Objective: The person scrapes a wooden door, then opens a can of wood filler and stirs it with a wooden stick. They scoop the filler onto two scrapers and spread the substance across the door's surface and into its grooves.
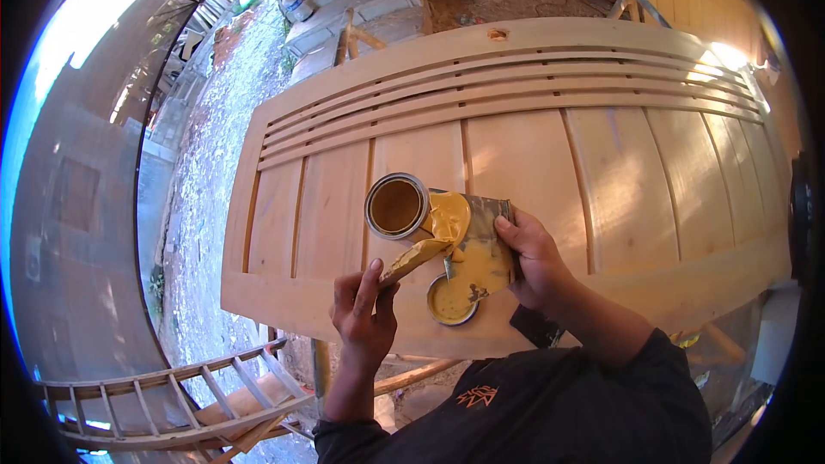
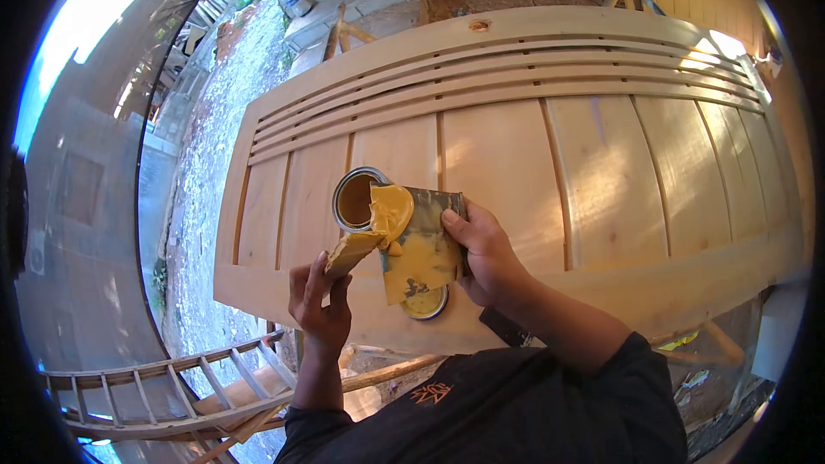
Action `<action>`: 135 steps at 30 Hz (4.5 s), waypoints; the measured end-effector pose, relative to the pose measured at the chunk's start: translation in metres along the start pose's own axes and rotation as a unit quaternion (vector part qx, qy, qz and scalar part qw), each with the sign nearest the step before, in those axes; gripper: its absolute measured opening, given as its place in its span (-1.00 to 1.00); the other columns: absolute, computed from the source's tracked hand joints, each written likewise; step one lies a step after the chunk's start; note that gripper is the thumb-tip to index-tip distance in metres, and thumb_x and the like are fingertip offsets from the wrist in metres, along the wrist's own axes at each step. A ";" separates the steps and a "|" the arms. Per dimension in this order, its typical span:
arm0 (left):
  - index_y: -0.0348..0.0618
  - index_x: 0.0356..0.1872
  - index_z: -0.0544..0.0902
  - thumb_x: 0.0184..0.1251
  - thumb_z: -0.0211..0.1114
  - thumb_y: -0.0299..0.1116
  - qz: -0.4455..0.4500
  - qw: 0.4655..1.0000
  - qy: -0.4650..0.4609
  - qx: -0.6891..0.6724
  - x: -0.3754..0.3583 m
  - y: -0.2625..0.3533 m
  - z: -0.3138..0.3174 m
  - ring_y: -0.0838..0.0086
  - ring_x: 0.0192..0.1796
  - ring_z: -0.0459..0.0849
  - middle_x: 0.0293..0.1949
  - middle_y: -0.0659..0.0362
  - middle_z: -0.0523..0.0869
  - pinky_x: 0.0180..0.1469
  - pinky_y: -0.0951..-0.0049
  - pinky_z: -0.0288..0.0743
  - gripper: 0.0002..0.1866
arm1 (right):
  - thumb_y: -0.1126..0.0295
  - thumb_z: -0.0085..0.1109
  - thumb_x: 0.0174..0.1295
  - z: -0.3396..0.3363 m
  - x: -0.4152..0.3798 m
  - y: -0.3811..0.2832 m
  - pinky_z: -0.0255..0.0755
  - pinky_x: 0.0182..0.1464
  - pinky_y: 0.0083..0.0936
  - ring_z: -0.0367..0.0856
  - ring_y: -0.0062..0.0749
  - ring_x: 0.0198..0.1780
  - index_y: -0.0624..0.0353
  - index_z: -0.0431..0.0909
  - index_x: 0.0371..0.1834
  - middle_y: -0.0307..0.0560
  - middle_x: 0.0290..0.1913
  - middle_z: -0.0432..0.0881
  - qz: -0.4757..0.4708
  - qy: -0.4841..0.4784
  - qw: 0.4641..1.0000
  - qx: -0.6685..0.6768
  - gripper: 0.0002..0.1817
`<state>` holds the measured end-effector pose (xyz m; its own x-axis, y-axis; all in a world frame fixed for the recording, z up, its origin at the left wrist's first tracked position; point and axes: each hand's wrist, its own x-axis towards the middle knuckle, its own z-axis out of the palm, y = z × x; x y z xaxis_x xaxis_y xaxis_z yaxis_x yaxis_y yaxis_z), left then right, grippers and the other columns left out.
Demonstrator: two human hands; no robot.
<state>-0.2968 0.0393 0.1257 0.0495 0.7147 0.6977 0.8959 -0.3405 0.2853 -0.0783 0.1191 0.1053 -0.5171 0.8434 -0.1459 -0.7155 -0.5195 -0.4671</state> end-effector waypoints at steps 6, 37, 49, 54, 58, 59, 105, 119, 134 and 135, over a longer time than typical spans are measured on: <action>-0.03 0.05 0.63 -0.04 0.47 -0.57 0.036 0.998 -0.020 0.054 -0.007 -0.010 -0.013 0.39 -0.46 0.59 -0.38 0.16 0.55 -0.48 0.42 0.46 -0.48 | 0.39 -0.15 0.44 -0.008 -0.001 0.014 0.48 0.15 -0.41 0.59 -0.35 0.05 0.34 0.29 0.17 0.02 0.03 0.56 0.018 -0.002 1.000 0.010 -0.67; -0.28 0.18 0.51 -0.09 0.39 -0.65 -0.081 0.973 -0.133 -0.170 -0.010 0.000 -0.016 0.53 -0.49 0.50 -0.30 0.09 0.57 -0.44 0.57 0.39 -0.36 | 0.38 -0.17 0.44 0.001 -0.009 0.005 0.50 0.13 -0.40 0.59 -0.34 0.05 0.33 0.30 0.17 0.03 0.05 0.55 0.013 -0.016 1.000 0.009 -0.68; -0.37 0.22 0.43 0.16 0.32 -0.41 -0.187 0.931 -0.221 -0.222 -0.021 -0.034 -0.042 0.43 -0.32 0.63 -0.29 0.10 0.58 -0.29 0.53 0.54 -0.43 | 0.41 -0.18 0.45 -0.011 -0.009 0.013 0.48 0.12 -0.44 0.59 -0.41 0.03 0.33 0.30 0.16 -0.01 0.03 0.56 -0.031 0.006 0.999 -0.026 -0.69; -0.42 0.30 0.27 0.43 -0.03 0.09 -0.372 0.727 -0.211 -0.537 -0.023 -0.014 -0.027 0.42 -0.43 0.58 -0.37 0.02 0.59 -0.42 0.48 0.48 -0.28 | 0.42 -0.19 0.45 -0.008 -0.009 0.017 0.48 0.12 -0.45 0.57 -0.41 0.03 0.33 0.31 0.15 -0.02 0.03 0.55 -0.039 0.005 0.999 -0.038 -0.70; -0.42 0.26 0.31 0.50 -0.13 0.02 -0.347 0.697 -0.200 -0.595 -0.029 -0.008 -0.012 0.35 -0.44 0.61 -0.36 -0.12 0.63 -0.39 0.41 0.53 -0.37 | 0.42 -0.19 0.45 -0.006 -0.013 0.019 0.46 0.14 -0.43 0.57 -0.40 0.04 0.33 0.31 0.15 -0.01 0.02 0.55 -0.047 0.017 0.998 -0.035 -0.70; -0.42 0.26 0.31 0.50 -0.13 0.02 -0.338 0.707 -0.200 -0.588 -0.029 -0.006 -0.010 0.35 -0.44 0.61 -0.35 -0.12 0.63 -0.39 0.41 0.53 -0.37 | 0.42 -0.19 0.45 -0.006 -0.014 0.018 0.46 0.14 -0.43 0.57 -0.40 0.04 0.33 0.31 0.15 -0.02 0.02 0.55 -0.046 0.016 0.998 -0.033 -0.70; -0.27 -0.42 0.44 0.51 -0.07 -0.04 -0.214 0.893 -0.201 -0.342 -0.021 -0.013 0.003 0.56 -0.68 0.54 -0.68 0.16 0.56 -0.62 0.57 0.43 -0.54 | 0.40 -0.15 0.44 0.008 -0.026 -0.002 0.48 0.11 -0.43 0.57 -0.42 0.03 0.30 0.31 0.17 -0.05 0.03 0.55 -0.002 -0.012 0.998 -0.056 -0.69; -0.30 -0.34 0.48 0.48 0.00 -0.08 -0.296 0.850 -0.169 -0.403 -0.032 -0.020 -0.013 0.54 -0.62 0.53 -0.63 0.16 0.54 -0.55 0.54 0.46 -0.59 | 0.43 -0.16 0.44 -0.002 -0.024 0.010 0.43 0.16 -0.47 0.54 -0.46 0.06 0.32 0.31 0.16 -0.04 0.05 0.55 -0.043 -0.018 0.997 -0.063 -0.70; -0.13 0.22 0.52 -0.03 0.33 -0.72 -0.066 0.989 -0.076 -0.109 -0.019 0.008 -0.001 0.25 -0.22 0.57 -0.20 0.01 0.54 -0.21 0.38 0.52 -0.34 | 0.41 -0.19 0.45 -0.004 -0.026 0.013 0.43 0.17 -0.44 0.55 -0.42 0.07 0.32 0.31 0.17 -0.02 0.06 0.55 -0.056 0.006 0.997 -0.054 -0.69; -0.13 0.22 0.52 -0.04 0.35 -0.72 -0.061 0.992 -0.067 -0.090 -0.020 0.011 0.002 0.25 -0.23 0.56 -0.21 0.01 0.53 -0.21 0.37 0.52 -0.34 | 0.41 -0.19 0.45 -0.002 -0.028 0.013 0.44 0.17 -0.44 0.55 -0.41 0.08 0.32 0.31 0.17 -0.02 0.06 0.55 -0.051 0.008 0.998 -0.049 -0.69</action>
<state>-0.2877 0.0221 0.1136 0.0148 0.8276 0.5611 0.8057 -0.3422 0.4834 -0.0722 0.0893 0.1020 -0.4361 0.8934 -0.1081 -0.7143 -0.4166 -0.5624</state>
